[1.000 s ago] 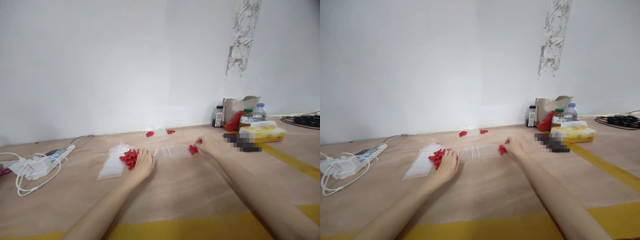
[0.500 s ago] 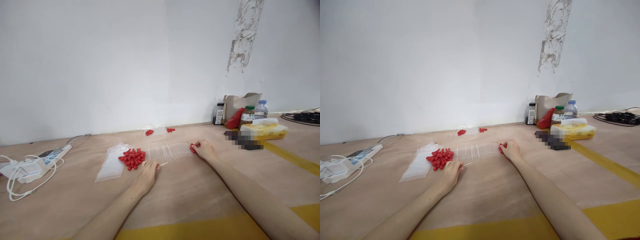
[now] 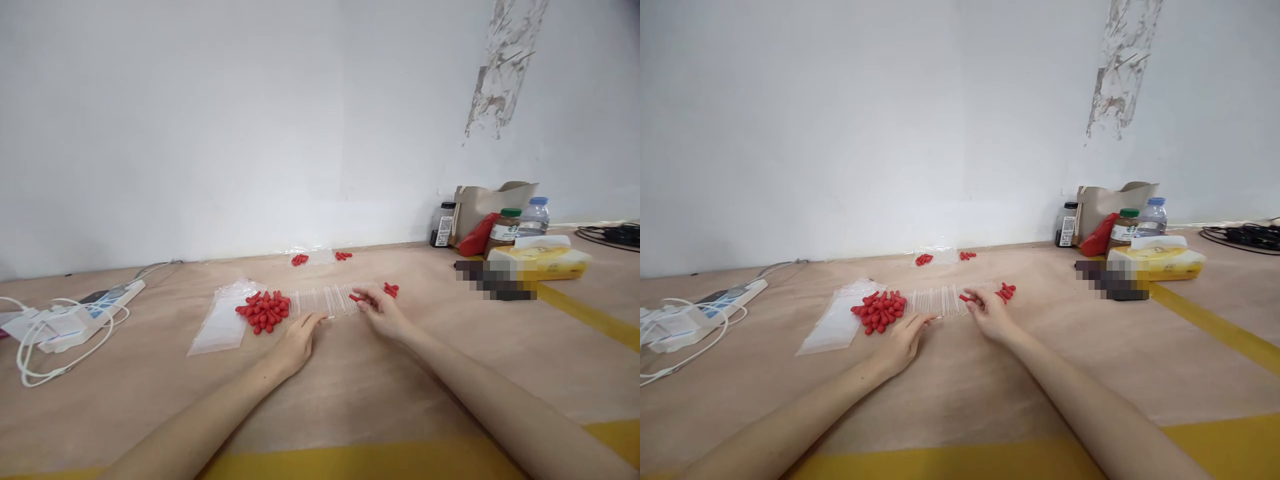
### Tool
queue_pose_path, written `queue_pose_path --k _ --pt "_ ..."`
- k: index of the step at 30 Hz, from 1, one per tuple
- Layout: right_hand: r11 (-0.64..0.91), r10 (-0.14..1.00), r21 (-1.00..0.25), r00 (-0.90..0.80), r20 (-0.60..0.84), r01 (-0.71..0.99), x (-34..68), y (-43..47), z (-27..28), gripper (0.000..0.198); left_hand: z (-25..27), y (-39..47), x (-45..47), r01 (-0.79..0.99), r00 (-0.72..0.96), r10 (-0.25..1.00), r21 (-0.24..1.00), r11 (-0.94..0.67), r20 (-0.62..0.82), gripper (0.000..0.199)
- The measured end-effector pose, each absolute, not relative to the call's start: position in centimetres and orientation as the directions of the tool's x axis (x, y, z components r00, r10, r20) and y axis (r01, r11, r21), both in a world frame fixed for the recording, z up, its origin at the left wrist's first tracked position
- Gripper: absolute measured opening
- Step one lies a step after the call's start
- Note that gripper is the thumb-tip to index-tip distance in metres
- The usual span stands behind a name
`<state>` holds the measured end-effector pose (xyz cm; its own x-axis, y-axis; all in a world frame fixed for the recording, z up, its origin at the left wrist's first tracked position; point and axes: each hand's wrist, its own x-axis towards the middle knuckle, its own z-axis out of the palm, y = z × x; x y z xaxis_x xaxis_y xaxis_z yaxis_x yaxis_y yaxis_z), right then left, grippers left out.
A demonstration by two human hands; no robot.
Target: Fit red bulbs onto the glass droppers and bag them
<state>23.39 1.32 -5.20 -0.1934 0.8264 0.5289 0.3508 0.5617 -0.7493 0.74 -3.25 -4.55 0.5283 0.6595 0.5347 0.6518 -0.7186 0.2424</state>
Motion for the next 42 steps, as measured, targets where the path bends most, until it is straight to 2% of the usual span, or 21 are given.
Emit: queue_pose_path --k 4,12,22,29,36,42 --pt "0.618 0.785 -0.644 -0.303 0.541 0.452 22.2 -0.5 -5.0 0.019 -4.8 -2.8 1.0 0.670 0.488 0.652 0.230 -0.706 0.580 0.029" --pt "0.729 0.685 -0.577 -0.405 0.606 0.370 21.3 -2.0 -4.6 0.010 -4.8 -2.7 0.9 0.705 0.471 0.623 0.159 -0.691 0.624 0.018" --pt "0.740 0.673 -0.557 -0.425 0.606 0.378 21.3 -2.0 -4.8 0.010 -5.2 -2.5 0.8 0.663 0.513 0.595 0.154 -0.733 0.619 0.023" --pt "0.740 0.671 -0.563 -0.448 0.591 0.367 21.3 -1.6 -5.3 0.017 -5.2 -2.6 0.7 0.629 0.546 0.561 0.137 -0.765 0.622 0.026" --pt "0.775 0.631 -0.521 -0.465 0.620 0.357 21.4 -1.6 -5.5 0.018 -4.9 -2.9 0.8 0.584 0.584 0.549 0.160 -0.796 0.598 0.027" --pt "0.822 0.569 -0.458 -0.471 0.673 0.339 21.5 -1.7 -5.5 0.019 -4.9 -3.0 0.8 0.588 0.601 0.529 0.116 -0.800 0.599 0.027"
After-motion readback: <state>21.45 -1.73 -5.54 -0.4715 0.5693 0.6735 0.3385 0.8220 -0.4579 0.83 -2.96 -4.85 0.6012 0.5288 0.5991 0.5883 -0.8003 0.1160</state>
